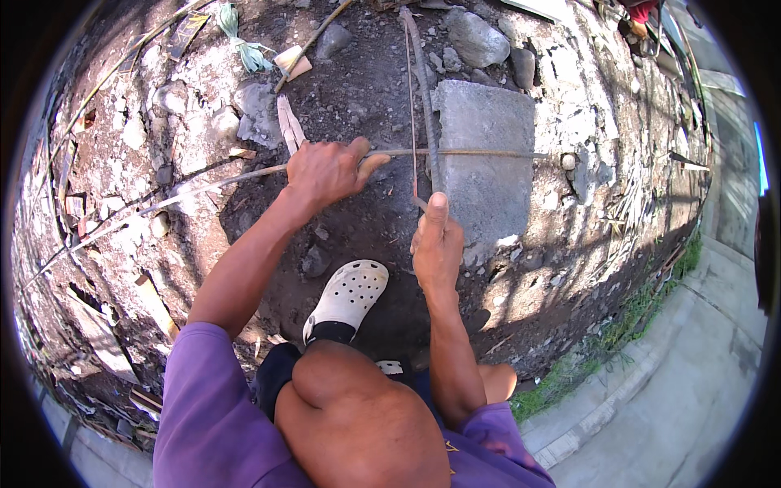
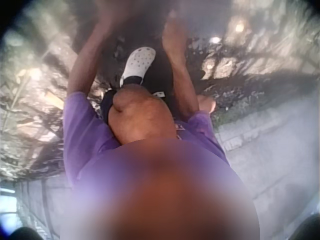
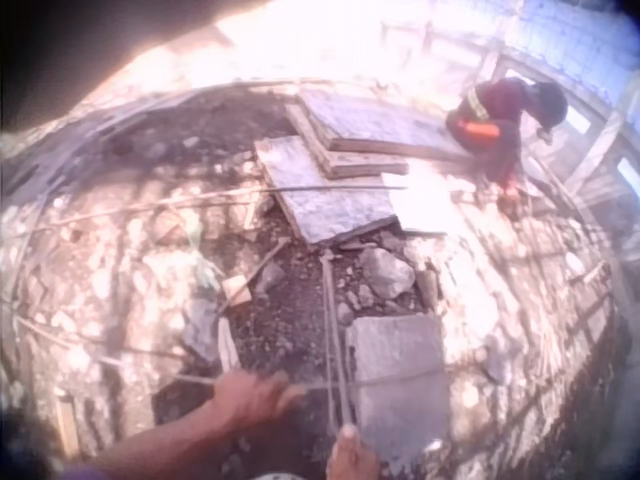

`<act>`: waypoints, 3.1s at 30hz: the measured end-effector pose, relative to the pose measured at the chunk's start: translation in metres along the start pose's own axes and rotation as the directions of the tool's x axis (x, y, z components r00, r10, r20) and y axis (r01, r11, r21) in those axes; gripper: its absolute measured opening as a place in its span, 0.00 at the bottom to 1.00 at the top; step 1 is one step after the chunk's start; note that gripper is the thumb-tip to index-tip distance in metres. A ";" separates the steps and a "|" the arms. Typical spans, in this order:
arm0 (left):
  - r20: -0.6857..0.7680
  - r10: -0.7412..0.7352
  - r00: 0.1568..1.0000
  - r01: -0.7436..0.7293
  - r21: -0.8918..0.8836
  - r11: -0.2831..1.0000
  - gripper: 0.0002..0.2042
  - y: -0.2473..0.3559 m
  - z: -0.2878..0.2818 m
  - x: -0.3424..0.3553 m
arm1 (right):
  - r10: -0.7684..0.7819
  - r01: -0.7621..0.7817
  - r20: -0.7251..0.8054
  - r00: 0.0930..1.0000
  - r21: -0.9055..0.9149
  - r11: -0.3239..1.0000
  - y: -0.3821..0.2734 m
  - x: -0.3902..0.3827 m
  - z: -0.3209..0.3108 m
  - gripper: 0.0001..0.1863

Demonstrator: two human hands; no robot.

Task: The person uses a hacksaw to cut a metal rod resting on a concrete block. They reposition the rod and saw multiple times, then briefly handle a wooden plank before resuming sawing.

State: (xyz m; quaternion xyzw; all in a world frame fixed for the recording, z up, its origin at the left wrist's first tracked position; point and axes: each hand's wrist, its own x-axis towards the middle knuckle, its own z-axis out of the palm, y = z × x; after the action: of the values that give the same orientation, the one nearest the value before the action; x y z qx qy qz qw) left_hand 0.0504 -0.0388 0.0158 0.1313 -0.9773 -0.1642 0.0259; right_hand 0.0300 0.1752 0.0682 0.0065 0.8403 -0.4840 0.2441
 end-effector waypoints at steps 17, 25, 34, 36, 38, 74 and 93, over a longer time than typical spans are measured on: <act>-0.051 0.035 0.998 -0.037 -0.029 0.999 0.23 -0.001 0.007 -0.003 | -0.036 0.023 -0.051 0.998 -0.239 0.971 -0.022 -0.026 -0.003 0.35; 0.009 0.041 0.999 -0.041 -0.008 0.999 0.22 -0.009 0.013 0.002 | 0.166 -0.176 -0.063 0.984 -0.235 0.956 0.001 -0.087 -0.031 0.29; -0.087 0.080 0.993 -0.081 -0.008 0.997 0.24 -0.011 0.004 0.006 | -0.242 0.227 -0.032 0.970 -0.247 0.942 -0.001 -0.003 0.007 0.32; -0.093 0.107 0.990 -0.108 0.000 0.994 0.25 -0.013 0.006 0.012 | -0.086 0.066 -0.065 0.994 -0.265 0.962 -0.001 -0.038 -0.008 0.31; -0.022 0.059 0.998 -0.060 -0.009 0.998 0.25 -0.011 0.009 0.007 | 0.017 -0.031 -0.063 0.998 -0.237 0.971 -0.005 -0.090 -0.028 0.30; 0.103 0.190 0.976 -0.173 -0.160 0.972 0.09 0.061 -0.014 -0.175 | -0.568 0.375 -0.509 0.647 -0.437 0.818 0.091 -0.049 -0.196 0.13; 0.650 -0.008 0.760 0.209 -0.232 0.950 0.29 0.013 -0.031 -0.207 | -0.652 0.729 0.445 0.614 -0.638 0.250 0.164 -0.001 -0.128 0.27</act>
State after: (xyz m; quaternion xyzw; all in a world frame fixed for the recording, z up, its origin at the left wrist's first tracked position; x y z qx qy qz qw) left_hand 0.2494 0.0180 0.0479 0.1191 -0.8824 -0.3419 -0.3003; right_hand 0.0195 0.3667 -0.0114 -0.4886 0.8627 -0.1288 0.0213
